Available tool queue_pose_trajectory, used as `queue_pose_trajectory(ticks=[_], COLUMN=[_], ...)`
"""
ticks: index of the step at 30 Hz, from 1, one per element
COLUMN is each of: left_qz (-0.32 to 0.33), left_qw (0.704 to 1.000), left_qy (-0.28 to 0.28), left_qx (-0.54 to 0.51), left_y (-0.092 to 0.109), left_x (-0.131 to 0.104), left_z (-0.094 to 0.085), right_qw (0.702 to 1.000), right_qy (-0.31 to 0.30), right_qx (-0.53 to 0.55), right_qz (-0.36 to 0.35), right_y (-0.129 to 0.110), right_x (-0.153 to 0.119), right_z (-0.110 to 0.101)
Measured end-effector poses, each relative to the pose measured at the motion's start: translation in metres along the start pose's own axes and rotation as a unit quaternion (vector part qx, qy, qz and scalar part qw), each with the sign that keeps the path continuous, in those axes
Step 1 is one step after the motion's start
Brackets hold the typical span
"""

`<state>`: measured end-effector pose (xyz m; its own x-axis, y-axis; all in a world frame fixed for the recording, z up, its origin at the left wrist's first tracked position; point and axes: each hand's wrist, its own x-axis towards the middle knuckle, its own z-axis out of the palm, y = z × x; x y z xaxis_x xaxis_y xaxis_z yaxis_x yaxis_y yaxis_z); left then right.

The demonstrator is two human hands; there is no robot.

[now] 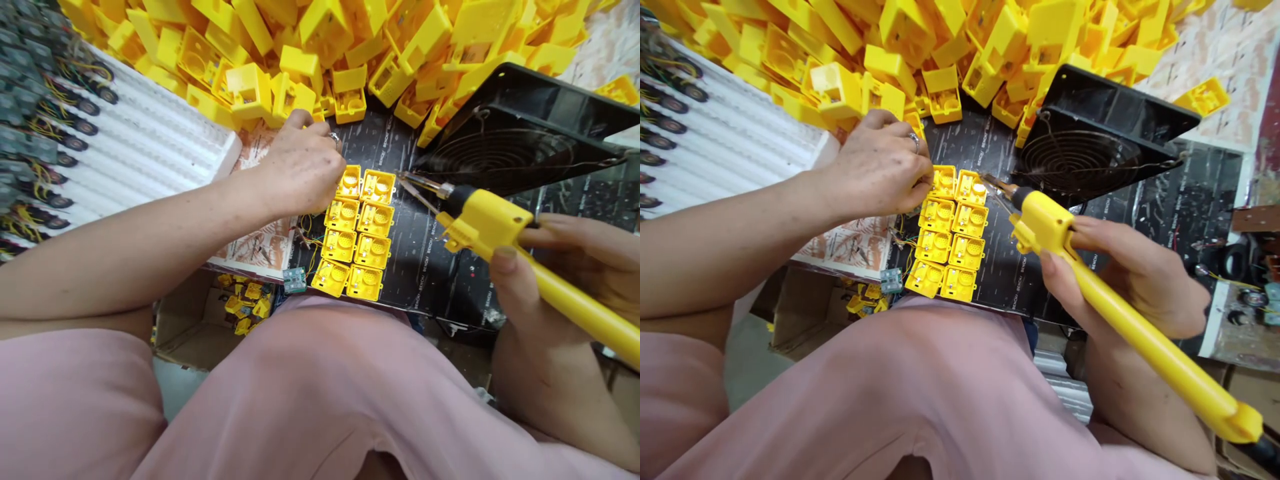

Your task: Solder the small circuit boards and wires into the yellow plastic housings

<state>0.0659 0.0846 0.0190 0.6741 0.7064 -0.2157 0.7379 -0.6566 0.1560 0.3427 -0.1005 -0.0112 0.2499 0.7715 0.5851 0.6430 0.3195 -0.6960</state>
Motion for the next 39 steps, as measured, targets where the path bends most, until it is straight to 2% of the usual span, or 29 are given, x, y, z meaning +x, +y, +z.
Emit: queue_pose_trajectory(ticks=[3, 5, 9, 10, 14, 15, 17, 19, 21, 25, 28, 31, 34, 36, 39], left_qz=[0.002, 0.007, 0.008, 0.007, 0.034, 0.053, 0.095, 0.120, 0.123, 0.084, 0.066, 0.080, 0.104, 0.113, 0.133], left_qw=[1.000, 0.999, 0.999, 0.999, 0.999, 0.998, 0.994, 0.990, 0.984, 0.974, 0.983, 0.991, 0.992, 0.991, 0.985], left_qy=[0.008, 0.011, 0.008, 0.006, 0.007, 0.000, -0.039, -0.080, -0.115, -0.161, -0.110, -0.036, 0.005, 0.027, 0.033], left_qx=[0.016, 0.034, 0.036, 0.031, -0.013, -0.022, -0.023, 0.006, 0.059, 0.138, 0.132, 0.103, 0.067, 0.059, 0.101], left_y=[-0.002, -0.003, -0.001, -0.002, -0.012, -0.016, -0.023, -0.027, -0.024, -0.008, 0.003, 0.001, -0.010, -0.021, -0.041], left_x=[0.002, 0.004, 0.002, 0.001, -0.010, -0.013, -0.022, -0.033, -0.049, -0.086, -0.104, -0.104, -0.092, -0.086, -0.097], left_z=[0.004, 0.006, 0.003, 0.001, -0.001, 0.000, 0.004, 0.008, 0.008, 0.006, 0.017, 0.035, 0.047, 0.046, 0.039], right_qw=[0.988, 0.980, 0.984, 0.984, 0.978, 0.983, 0.991, 0.993, 0.992, 0.991, 0.993, 0.993, 0.992, 0.989, 0.983], right_qy=[0.123, 0.160, 0.155, 0.152, 0.157, 0.136, 0.103, 0.092, 0.096, 0.100, 0.090, 0.087, 0.100, 0.124, 0.152], right_qx=[-0.031, -0.056, -0.077, -0.080, -0.077, -0.079, -0.077, -0.078, -0.081, -0.076, -0.075, -0.067, -0.046, -0.041, -0.039], right_qz=[-0.085, -0.104, -0.045, -0.044, -0.117, -0.094, -0.035, -0.009, -0.020, -0.034, -0.026, -0.046, -0.055, -0.064, -0.093], right_y=[0.000, 0.002, 0.012, 0.015, 0.023, 0.021, 0.015, 0.009, 0.005, 0.005, 0.003, 0.001, 0.000, 0.000, 0.000], right_x=[-0.018, -0.027, -0.039, -0.040, -0.046, -0.048, -0.052, -0.057, -0.062, -0.067, -0.067, -0.065, -0.064, -0.064, -0.064], right_z=[0.005, 0.008, 0.007, 0.006, -0.001, -0.004, -0.010, -0.015, -0.018, -0.017, -0.014, -0.010, -0.006, -0.003, 0.001])
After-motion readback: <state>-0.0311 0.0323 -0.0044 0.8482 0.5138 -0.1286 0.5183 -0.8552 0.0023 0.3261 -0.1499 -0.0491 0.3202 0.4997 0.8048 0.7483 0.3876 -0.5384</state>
